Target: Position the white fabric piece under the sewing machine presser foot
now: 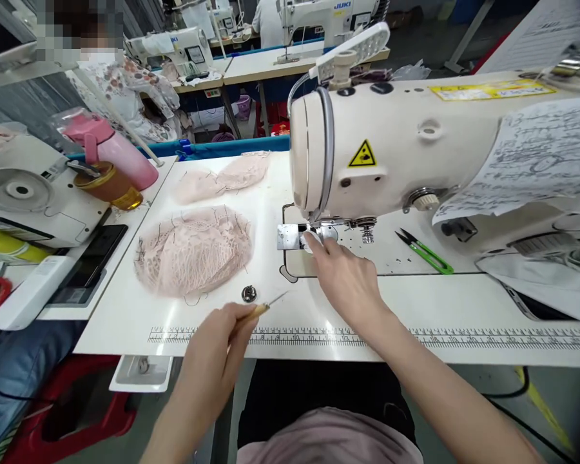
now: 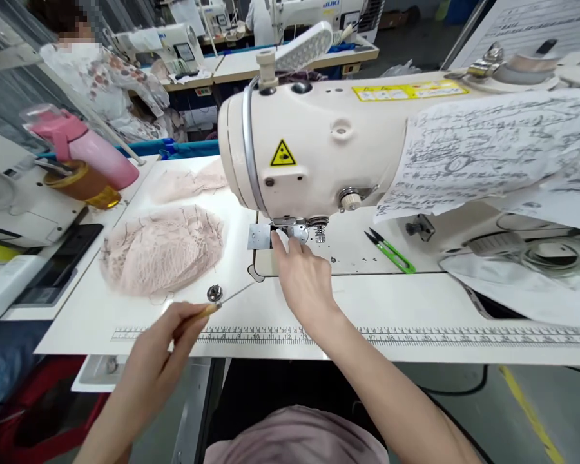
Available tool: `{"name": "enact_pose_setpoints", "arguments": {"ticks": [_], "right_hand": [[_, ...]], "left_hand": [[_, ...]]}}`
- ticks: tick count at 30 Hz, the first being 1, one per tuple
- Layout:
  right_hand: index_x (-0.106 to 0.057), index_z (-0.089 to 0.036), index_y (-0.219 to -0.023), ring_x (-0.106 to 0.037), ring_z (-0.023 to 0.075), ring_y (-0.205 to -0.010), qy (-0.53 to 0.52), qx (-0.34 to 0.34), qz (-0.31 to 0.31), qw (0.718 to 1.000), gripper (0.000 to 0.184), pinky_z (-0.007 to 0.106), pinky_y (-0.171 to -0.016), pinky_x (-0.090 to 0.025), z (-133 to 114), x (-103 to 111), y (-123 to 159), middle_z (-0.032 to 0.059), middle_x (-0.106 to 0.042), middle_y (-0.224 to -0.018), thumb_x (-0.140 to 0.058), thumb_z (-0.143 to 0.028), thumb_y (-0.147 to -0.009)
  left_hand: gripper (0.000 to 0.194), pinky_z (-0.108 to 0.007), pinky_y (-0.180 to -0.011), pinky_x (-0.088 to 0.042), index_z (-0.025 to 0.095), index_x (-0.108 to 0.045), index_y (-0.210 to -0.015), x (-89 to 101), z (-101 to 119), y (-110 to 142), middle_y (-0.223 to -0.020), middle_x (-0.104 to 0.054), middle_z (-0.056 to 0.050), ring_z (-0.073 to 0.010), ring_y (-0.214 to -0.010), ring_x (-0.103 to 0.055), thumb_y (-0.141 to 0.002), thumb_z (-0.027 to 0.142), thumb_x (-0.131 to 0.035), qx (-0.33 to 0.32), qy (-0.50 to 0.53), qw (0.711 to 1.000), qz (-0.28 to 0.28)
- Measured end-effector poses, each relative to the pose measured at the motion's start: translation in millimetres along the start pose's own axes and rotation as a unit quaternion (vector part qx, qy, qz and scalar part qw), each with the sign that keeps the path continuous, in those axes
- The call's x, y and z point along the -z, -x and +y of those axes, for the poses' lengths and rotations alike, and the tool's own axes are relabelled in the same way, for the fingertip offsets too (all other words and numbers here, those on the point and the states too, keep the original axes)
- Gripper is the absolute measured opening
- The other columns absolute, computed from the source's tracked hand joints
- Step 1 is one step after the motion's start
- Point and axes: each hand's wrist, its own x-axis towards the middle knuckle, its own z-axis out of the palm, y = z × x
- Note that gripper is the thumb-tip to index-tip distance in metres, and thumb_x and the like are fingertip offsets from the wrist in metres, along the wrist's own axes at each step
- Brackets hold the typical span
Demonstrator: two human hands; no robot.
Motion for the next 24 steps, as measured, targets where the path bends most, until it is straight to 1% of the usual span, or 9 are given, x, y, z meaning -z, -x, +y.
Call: {"name": "enact_pose_setpoints", "arguments": {"ticks": [3, 5, 7, 10, 12, 16, 18, 21, 24], "right_hand": [[-0.063, -0.012, -0.124, -0.064, 0.0187, -0.070, 0.007, -0.024, -0.073, 0.997, 0.052, 0.027, -0.042, -0.023, -6.1, -6.9, -17.6, 0.0128, -0.070, -0.100, -0.048, 0.010, -0.079], [-0.066, -0.011, -0.112, -0.065, 0.0201, -0.080, 0.002, -0.032, -0.093, 0.995, 0.043, 0.028, -0.045, -0.024, -6.6, -9.7, -24.4, 0.0128, -0.069, -0.105, -0.046, 0.011, -0.081], [-0.066, -0.011, -0.104, -0.064, 0.0197, -0.083, -0.012, -0.034, -0.095, 0.995, 0.034, 0.028, -0.047, -0.023, -4.9, -11.5, -27.7, 0.0105, -0.068, -0.102, -0.045, 0.008, -0.086], [-0.065, -0.014, -0.094, -0.060, 0.0161, -0.074, -0.054, -0.031, -0.067, 0.996, 0.023, 0.026, -0.048, -0.023, 0.5, -12.3, -23.9, 0.0073, -0.068, -0.096, -0.045, -0.001, -0.095], [-0.064, -0.014, -0.090, -0.055, 0.0132, -0.066, -0.095, -0.020, -0.044, 0.994, 0.020, 0.024, -0.048, -0.026, 4.5, -10.6, -14.4, 0.0056, -0.066, -0.090, -0.046, -0.008, -0.099], [-0.064, -0.014, -0.096, -0.056, 0.0112, -0.064, -0.162, 0.036, 0.009, 0.986, 0.018, 0.022, -0.050, -0.035, 8.3, 0.0, 15.9, 0.0036, -0.064, -0.087, -0.047, -0.013, -0.101], [-0.063, -0.014, -0.101, -0.059, 0.0128, -0.070, -0.156, 0.073, 0.033, 0.984, 0.018, 0.023, -0.052, -0.038, 8.7, 7.3, 31.8, 0.0048, -0.064, -0.090, -0.046, -0.009, -0.100], [-0.062, -0.013, -0.103, -0.063, 0.0157, -0.079, -0.105, 0.114, 0.054, 0.987, 0.025, 0.024, -0.056, -0.043, 11.7, 16.4, 51.8, 0.0076, -0.067, -0.095, -0.042, -0.001, -0.097], [-0.063, -0.013, -0.104, -0.065, 0.0179, -0.087, -0.052, 0.140, 0.086, 0.985, 0.029, 0.027, -0.066, -0.050, 21.1, 20.0, 67.9, 0.0088, -0.070, -0.100, -0.041, 0.004, -0.094]], "left_hand": [[0.016, -0.024, -0.070, -0.051, 0.026, -0.061, -0.104, -13.6, -8.4, 25.3, -0.094, -0.070, -0.002, -0.0148, -0.084, -0.066, -0.099, 0.035, -0.049, 0.041, 0.071, 0.996, 0.044], [0.014, -0.022, -0.069, -0.051, 0.026, -0.061, -0.104, -18.2, -11.9, 35.1, -0.092, -0.069, -0.001, -0.0142, -0.082, -0.065, -0.098, 0.033, -0.050, 0.051, 0.095, 0.992, 0.064], [0.012, -0.021, -0.069, -0.051, 0.026, -0.062, -0.103, -19.8, -14.5, 41.2, -0.092, -0.069, 0.000, -0.0135, -0.082, -0.065, -0.098, 0.030, -0.052, 0.054, 0.112, 0.990, 0.070], [0.012, -0.020, -0.075, -0.052, 0.027, -0.061, -0.104, -20.1, -18.1, 46.9, -0.098, -0.069, 0.000, -0.0125, -0.089, -0.066, -0.098, 0.028, -0.051, 0.057, 0.138, 0.986, 0.077], [0.012, -0.019, -0.074, -0.052, 0.028, -0.061, -0.104, -20.6, -20.9, 49.7, -0.098, -0.070, 0.000, -0.0124, -0.087, -0.067, -0.098, 0.028, -0.051, 0.058, 0.150, 0.984, 0.083], [0.015, -0.020, -0.070, -0.054, 0.026, -0.064, -0.103, -24.2, -29.5, 55.1, -0.095, -0.072, -0.002, -0.0149, -0.085, -0.069, -0.097, 0.035, -0.052, 0.073, 0.171, 0.978, 0.093], [0.018, -0.019, -0.070, -0.056, 0.027, -0.065, -0.102, -26.6, -34.5, 57.6, -0.096, -0.073, -0.002, -0.0154, -0.086, -0.071, -0.096, 0.039, -0.054, 0.090, 0.177, 0.975, 0.096], [0.021, -0.020, -0.071, -0.058, 0.027, -0.066, -0.102, -29.2, -39.5, 60.7, -0.097, -0.074, -0.002, -0.0159, -0.086, -0.071, -0.095, 0.044, -0.055, 0.096, 0.181, 0.973, 0.103], [0.021, -0.020, -0.070, -0.057, 0.027, -0.065, -0.101, -30.0, -39.0, 62.3, -0.094, -0.073, -0.003, -0.0154, -0.083, -0.071, -0.096, 0.044, -0.053, 0.091, 0.181, 0.974, 0.105]]}}
